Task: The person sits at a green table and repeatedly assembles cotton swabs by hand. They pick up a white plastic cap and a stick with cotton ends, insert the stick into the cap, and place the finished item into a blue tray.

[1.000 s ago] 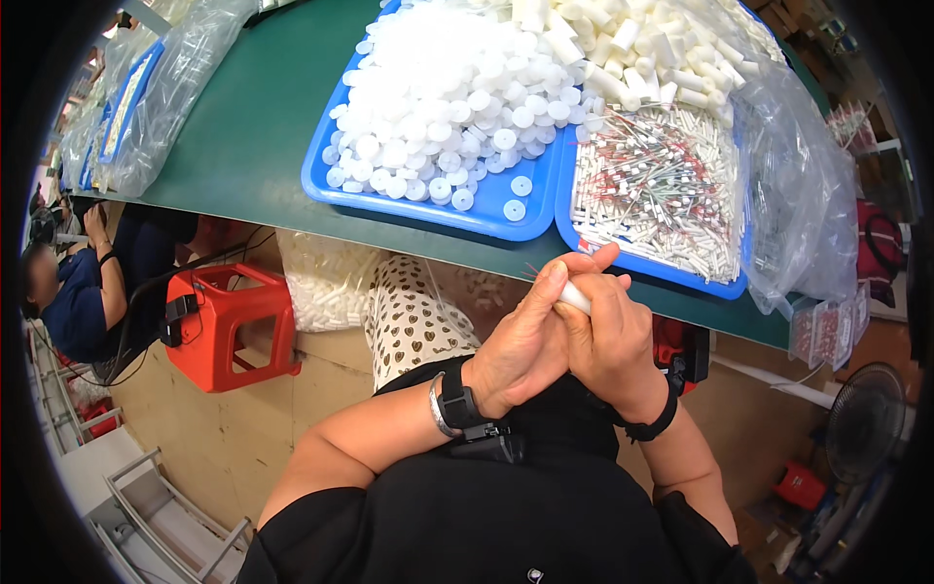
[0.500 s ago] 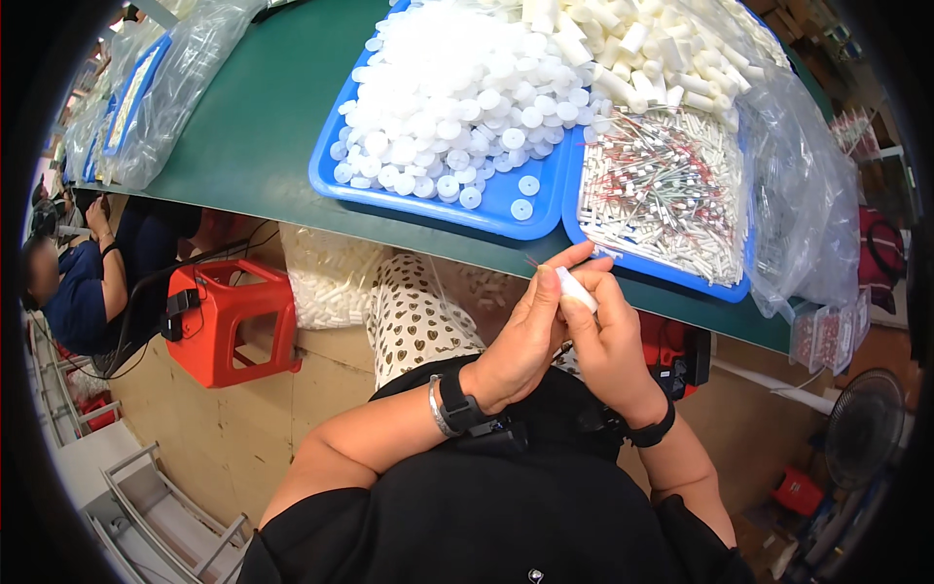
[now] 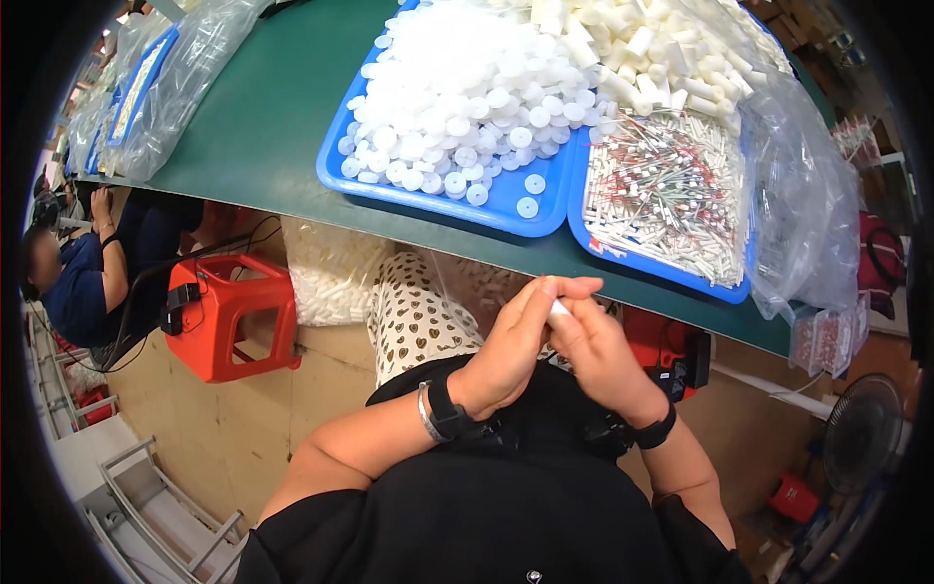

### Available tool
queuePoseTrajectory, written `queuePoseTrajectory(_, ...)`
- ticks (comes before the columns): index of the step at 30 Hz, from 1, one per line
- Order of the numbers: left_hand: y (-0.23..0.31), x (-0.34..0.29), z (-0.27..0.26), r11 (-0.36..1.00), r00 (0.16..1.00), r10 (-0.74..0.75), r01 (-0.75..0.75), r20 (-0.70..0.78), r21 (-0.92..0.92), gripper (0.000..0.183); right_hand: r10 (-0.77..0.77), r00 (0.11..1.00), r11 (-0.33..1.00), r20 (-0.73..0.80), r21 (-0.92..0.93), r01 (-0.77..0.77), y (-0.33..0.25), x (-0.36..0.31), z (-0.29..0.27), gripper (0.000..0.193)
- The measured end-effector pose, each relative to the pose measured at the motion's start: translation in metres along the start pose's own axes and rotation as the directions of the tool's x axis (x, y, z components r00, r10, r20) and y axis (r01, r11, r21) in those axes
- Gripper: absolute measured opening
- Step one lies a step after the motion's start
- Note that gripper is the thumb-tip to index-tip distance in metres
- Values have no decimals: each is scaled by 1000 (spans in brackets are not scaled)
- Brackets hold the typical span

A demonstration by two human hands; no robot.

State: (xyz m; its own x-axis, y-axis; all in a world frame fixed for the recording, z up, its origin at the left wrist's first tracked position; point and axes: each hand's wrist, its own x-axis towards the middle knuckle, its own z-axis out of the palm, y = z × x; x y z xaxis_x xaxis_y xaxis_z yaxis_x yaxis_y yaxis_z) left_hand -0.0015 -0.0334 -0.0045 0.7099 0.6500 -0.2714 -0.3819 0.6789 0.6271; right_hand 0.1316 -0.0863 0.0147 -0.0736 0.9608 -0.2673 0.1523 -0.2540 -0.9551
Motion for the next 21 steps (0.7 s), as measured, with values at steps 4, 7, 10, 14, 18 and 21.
queuePoseTrajectory(4,-10,-2,-9,994,978,-42,20,-204,-108,31,-239,970,696,-53,-706,132,6,4,19,34)
queuePoseTrajectory(7,-7,-3,-27,972,894,-233,231,-384,-52,23,-273,962,610,-3,-774,170,17,9,18,40)
queuePoseTrajectory(10,2,-7,-43,981,878,-123,179,-462,78,30,-435,899,582,-45,-776,243,-4,11,5,34)
queuePoseTrajectory(14,11,-13,-47,943,850,163,15,-500,332,29,-501,802,662,-325,-740,114,-35,18,-42,20)
queuePoseTrajectory(18,41,-18,-27,815,961,145,18,-235,579,17,-462,777,542,-428,-830,-135,-39,46,-71,20)
queuePoseTrajectory(21,65,0,-14,380,920,390,-189,29,905,11,-462,774,498,-433,-849,-177,-29,56,-73,21)
